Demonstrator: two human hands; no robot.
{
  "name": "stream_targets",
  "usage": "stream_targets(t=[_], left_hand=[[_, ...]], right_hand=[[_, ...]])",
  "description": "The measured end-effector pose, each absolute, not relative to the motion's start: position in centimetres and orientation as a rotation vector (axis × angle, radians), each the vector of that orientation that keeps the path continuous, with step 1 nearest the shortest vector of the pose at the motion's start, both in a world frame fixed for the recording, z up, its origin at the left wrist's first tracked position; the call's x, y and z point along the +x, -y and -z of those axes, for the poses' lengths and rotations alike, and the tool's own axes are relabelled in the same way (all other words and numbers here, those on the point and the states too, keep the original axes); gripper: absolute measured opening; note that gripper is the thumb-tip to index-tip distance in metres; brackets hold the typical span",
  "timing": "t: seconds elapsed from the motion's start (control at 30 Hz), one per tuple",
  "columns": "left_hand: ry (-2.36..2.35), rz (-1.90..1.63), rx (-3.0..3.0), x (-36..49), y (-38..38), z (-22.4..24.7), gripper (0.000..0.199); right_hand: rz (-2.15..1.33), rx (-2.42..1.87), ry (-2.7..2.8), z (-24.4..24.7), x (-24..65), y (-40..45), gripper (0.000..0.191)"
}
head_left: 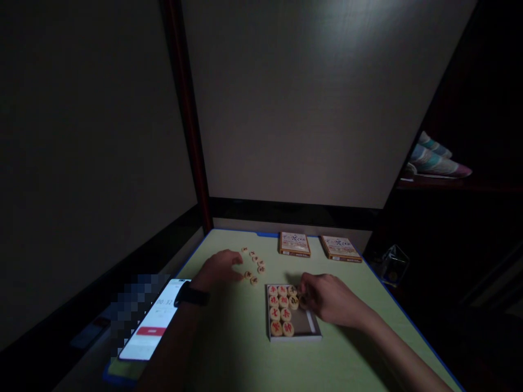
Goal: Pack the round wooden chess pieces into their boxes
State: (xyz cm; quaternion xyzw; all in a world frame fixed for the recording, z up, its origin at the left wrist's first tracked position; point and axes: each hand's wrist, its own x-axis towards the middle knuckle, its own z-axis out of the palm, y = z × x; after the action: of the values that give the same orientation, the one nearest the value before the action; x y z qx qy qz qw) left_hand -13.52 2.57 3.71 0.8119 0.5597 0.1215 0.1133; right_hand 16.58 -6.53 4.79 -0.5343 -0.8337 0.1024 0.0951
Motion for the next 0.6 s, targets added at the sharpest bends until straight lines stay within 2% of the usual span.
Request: stream_targets(t=[0.2,0.3,0.4,0.6], left_hand=[[-1.565,-0.151,2.327,-13.3,-3.1,-2.2,0.033],[-1.508,-0.206,2.294,-13.6,-3.7,-1.2,0.029],[-1.495,-0.3,2.245,-14.3,-4.3,-0.9,0.039],[-1.635,-0.557,2.365,-12.9,-6.4,-2.7,0.037]], right_hand=[[-0.235,-1.648,2.401,-4.4,16.7,6.1,0.018],[-0.231,-1.663,2.383,-4.5,16.7,6.0,0.017],[-0.212,-1.661,2.326,-4.4,16.8,5.8,0.02],[-0.208,-1.655,2.161,-3.3,17.0,5.0,0.023]])
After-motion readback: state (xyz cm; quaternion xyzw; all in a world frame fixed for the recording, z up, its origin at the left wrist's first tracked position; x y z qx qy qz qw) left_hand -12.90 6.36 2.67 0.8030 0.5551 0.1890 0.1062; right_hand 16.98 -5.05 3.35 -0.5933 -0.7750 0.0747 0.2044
